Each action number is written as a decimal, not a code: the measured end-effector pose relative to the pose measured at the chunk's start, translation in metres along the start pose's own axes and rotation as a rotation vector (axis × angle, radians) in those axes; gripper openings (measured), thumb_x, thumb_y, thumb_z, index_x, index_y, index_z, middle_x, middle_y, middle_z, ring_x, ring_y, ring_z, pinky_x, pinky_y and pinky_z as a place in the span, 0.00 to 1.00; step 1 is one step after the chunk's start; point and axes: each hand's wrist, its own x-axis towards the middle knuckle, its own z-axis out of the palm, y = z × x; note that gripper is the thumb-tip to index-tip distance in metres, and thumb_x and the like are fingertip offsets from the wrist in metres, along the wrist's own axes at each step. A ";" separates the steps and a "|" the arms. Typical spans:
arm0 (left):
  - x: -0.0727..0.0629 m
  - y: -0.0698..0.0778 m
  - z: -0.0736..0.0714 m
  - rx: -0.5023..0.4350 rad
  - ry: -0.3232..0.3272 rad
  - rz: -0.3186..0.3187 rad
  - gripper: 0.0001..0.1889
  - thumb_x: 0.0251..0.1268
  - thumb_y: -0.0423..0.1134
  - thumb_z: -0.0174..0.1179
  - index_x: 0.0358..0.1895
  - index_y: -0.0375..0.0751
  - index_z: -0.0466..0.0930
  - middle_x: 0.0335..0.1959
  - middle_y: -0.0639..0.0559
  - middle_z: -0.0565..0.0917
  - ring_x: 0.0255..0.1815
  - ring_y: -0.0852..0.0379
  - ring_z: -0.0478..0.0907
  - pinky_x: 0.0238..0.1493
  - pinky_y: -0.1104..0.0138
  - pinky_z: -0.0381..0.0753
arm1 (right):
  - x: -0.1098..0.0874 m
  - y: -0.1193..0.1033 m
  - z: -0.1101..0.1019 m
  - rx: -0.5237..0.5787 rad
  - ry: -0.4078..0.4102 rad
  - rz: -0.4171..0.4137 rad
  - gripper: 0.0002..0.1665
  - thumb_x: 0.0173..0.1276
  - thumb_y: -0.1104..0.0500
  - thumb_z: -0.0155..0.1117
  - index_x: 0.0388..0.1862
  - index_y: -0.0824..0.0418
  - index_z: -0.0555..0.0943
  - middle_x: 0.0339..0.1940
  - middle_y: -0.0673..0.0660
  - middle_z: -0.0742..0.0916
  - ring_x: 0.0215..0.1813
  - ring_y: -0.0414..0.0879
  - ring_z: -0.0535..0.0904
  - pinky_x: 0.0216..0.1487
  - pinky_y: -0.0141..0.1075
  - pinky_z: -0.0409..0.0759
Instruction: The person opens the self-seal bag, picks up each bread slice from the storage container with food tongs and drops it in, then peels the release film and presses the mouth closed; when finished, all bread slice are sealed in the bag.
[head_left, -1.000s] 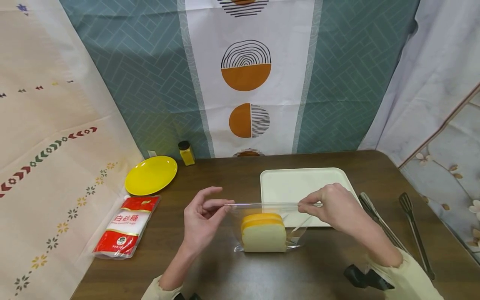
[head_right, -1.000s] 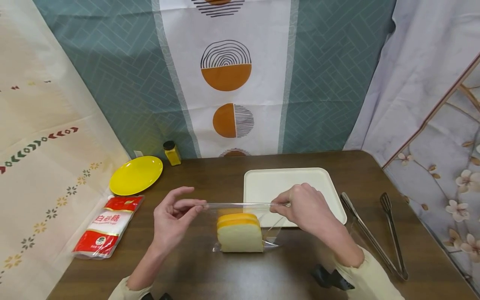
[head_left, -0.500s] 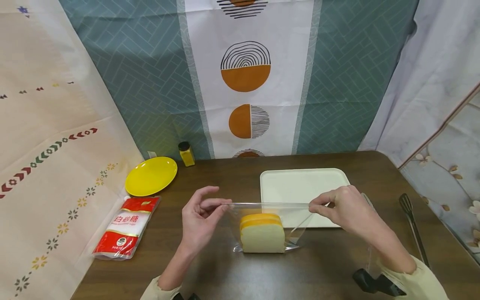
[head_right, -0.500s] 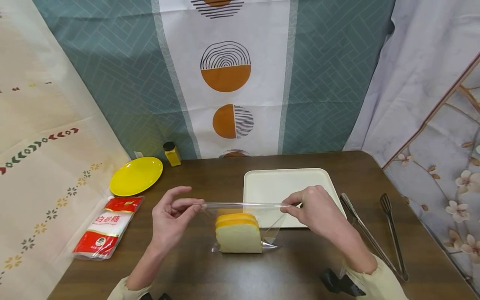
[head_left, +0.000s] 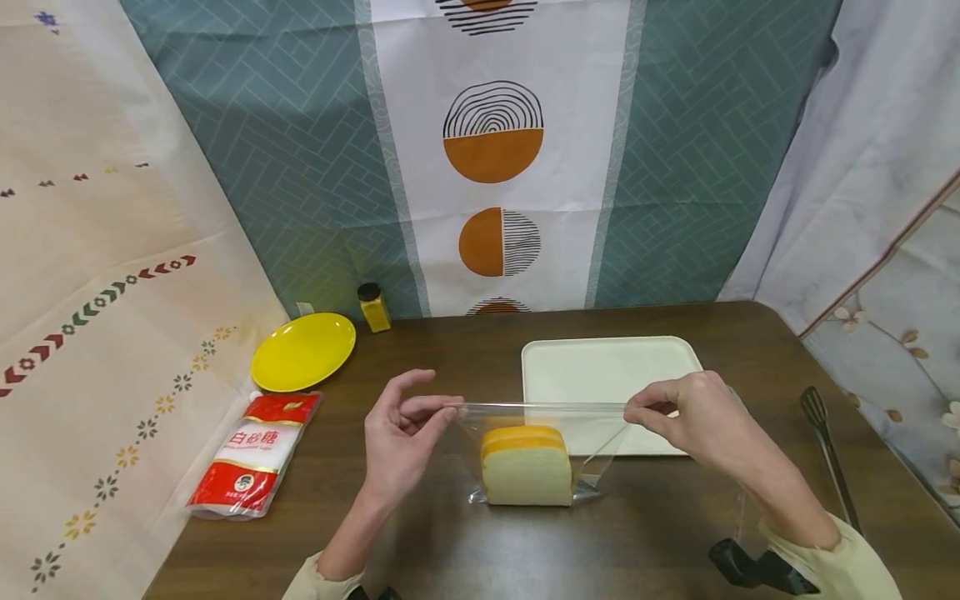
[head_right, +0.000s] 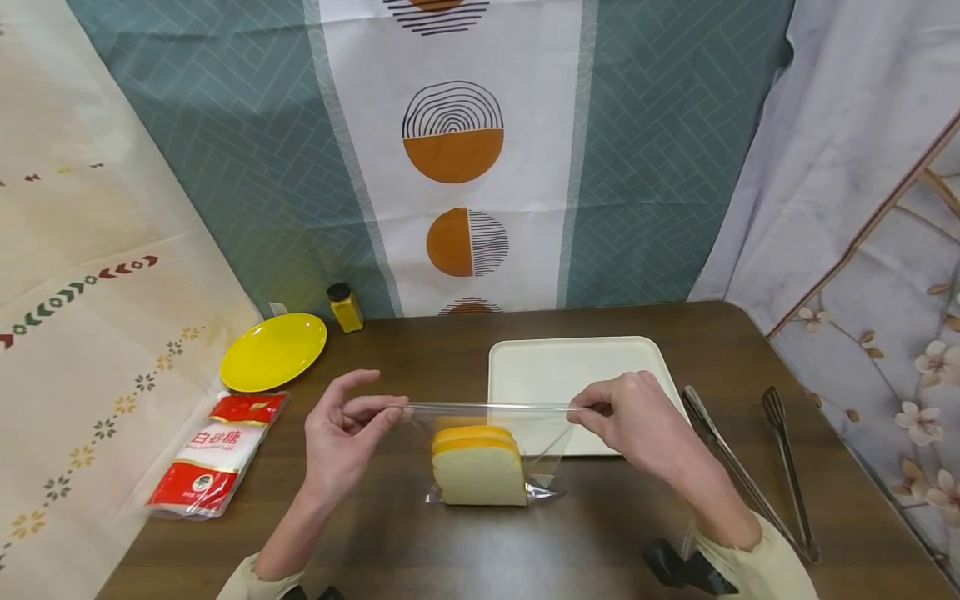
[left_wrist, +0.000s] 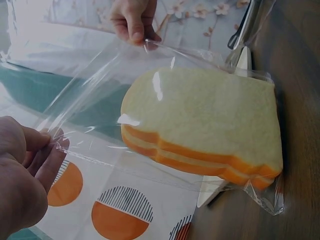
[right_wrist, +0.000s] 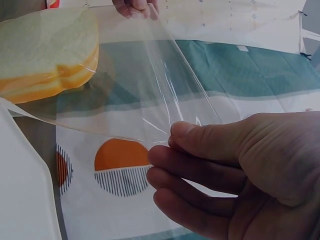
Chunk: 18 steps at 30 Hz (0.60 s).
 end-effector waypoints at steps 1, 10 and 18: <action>0.000 0.000 0.000 -0.007 -0.002 0.002 0.25 0.58 0.19 0.66 0.60 0.31 0.72 0.41 0.38 0.88 0.38 0.50 0.88 0.44 0.62 0.84 | 0.000 0.000 0.000 0.002 0.005 -0.007 0.05 0.57 0.61 0.78 0.30 0.52 0.90 0.26 0.37 0.87 0.28 0.31 0.80 0.30 0.33 0.78; -0.002 0.002 -0.003 -0.036 0.002 0.009 0.25 0.57 0.18 0.67 0.58 0.29 0.71 0.40 0.36 0.88 0.38 0.50 0.88 0.45 0.61 0.85 | -0.002 -0.002 -0.001 0.011 0.025 -0.020 0.08 0.57 0.62 0.78 0.29 0.48 0.89 0.25 0.34 0.85 0.28 0.30 0.79 0.30 0.32 0.78; -0.007 0.008 -0.012 -0.038 0.017 0.020 0.24 0.58 0.17 0.66 0.57 0.29 0.72 0.40 0.37 0.88 0.37 0.49 0.88 0.44 0.60 0.85 | -0.004 -0.011 0.002 0.046 0.000 -0.015 0.10 0.60 0.62 0.76 0.30 0.45 0.88 0.27 0.32 0.85 0.31 0.30 0.80 0.33 0.32 0.78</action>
